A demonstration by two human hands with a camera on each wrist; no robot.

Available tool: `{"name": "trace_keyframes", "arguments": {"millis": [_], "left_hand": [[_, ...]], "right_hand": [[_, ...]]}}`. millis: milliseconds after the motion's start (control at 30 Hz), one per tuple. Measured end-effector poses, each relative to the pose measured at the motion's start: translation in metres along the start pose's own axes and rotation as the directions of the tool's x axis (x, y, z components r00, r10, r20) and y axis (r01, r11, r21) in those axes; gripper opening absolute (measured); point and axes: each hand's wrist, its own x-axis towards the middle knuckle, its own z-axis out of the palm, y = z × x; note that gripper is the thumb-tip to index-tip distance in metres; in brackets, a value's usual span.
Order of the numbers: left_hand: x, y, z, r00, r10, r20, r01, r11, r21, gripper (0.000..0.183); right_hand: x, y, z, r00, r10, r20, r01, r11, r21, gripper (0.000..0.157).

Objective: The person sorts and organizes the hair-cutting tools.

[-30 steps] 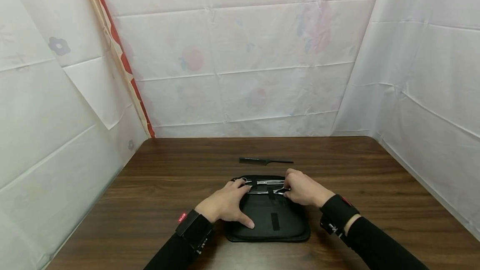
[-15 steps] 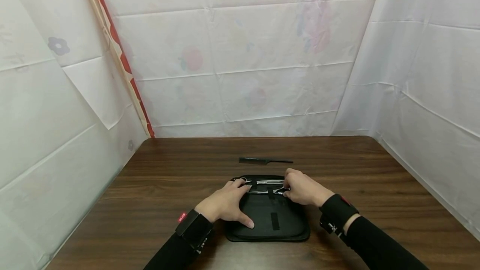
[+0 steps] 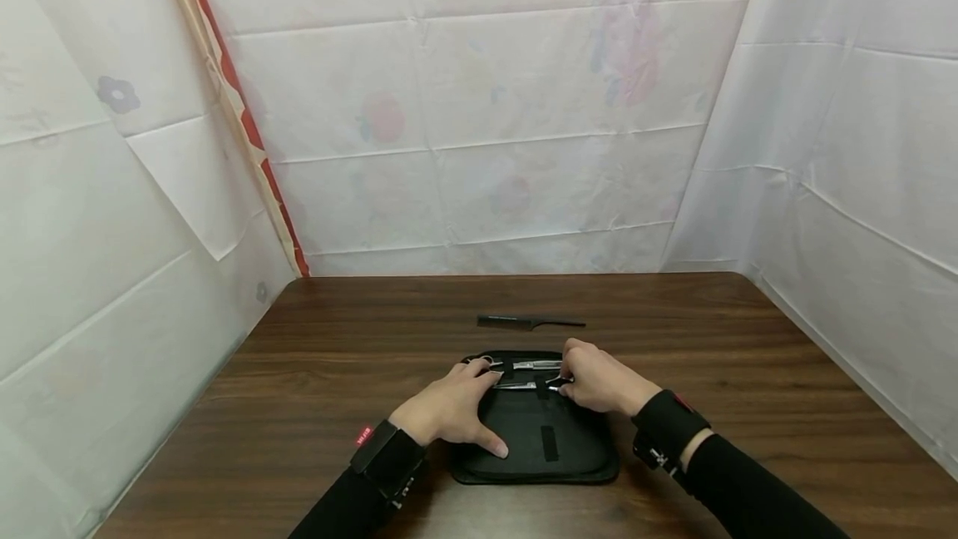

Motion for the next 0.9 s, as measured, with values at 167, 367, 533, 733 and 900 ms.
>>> {"name": "trace_keyframes", "arguments": {"millis": [167, 367, 533, 733, 900], "left_hand": [[0.0000, 0.0021, -0.0001, 1.000, -0.003, -0.001, 0.003, 1.000, 0.001, 0.104], [0.0000, 0.0005, 0.0003, 1.000, -0.005, -0.009, 0.005, 1.000, 0.007, 0.104], [0.0000, 0.0002, 0.0003, 1.000, -0.007, -0.006, 0.007, 1.000, 0.002, 0.104], [0.0004, 0.0000, 0.0002, 1.000, -0.007, -0.004, 0.007, 1.000, 0.001, 0.104], [0.0009, -0.0008, 0.0004, 1.000, -0.005, -0.004, 0.005, 1.000, -0.002, 0.105]], "right_hand": [[0.0005, -0.0027, 0.0030, 1.000, 0.014, -0.005, -0.014, 1.000, 0.003, 0.007], [0.0015, -0.0050, 0.0032, 1.000, 0.020, -0.011, -0.020, 1.000, 0.004, 0.005], [0.0023, -0.0077, 0.0040, 0.999, 0.032, -0.013, -0.032, 0.999, 0.012, 0.004], [0.0029, -0.0095, 0.0046, 0.999, 0.037, -0.015, -0.037, 0.999, 0.023, 0.004], [0.0044, -0.0103, 0.0049, 0.999, 0.047, -0.022, -0.046, 0.999, 0.023, 0.004]]}}
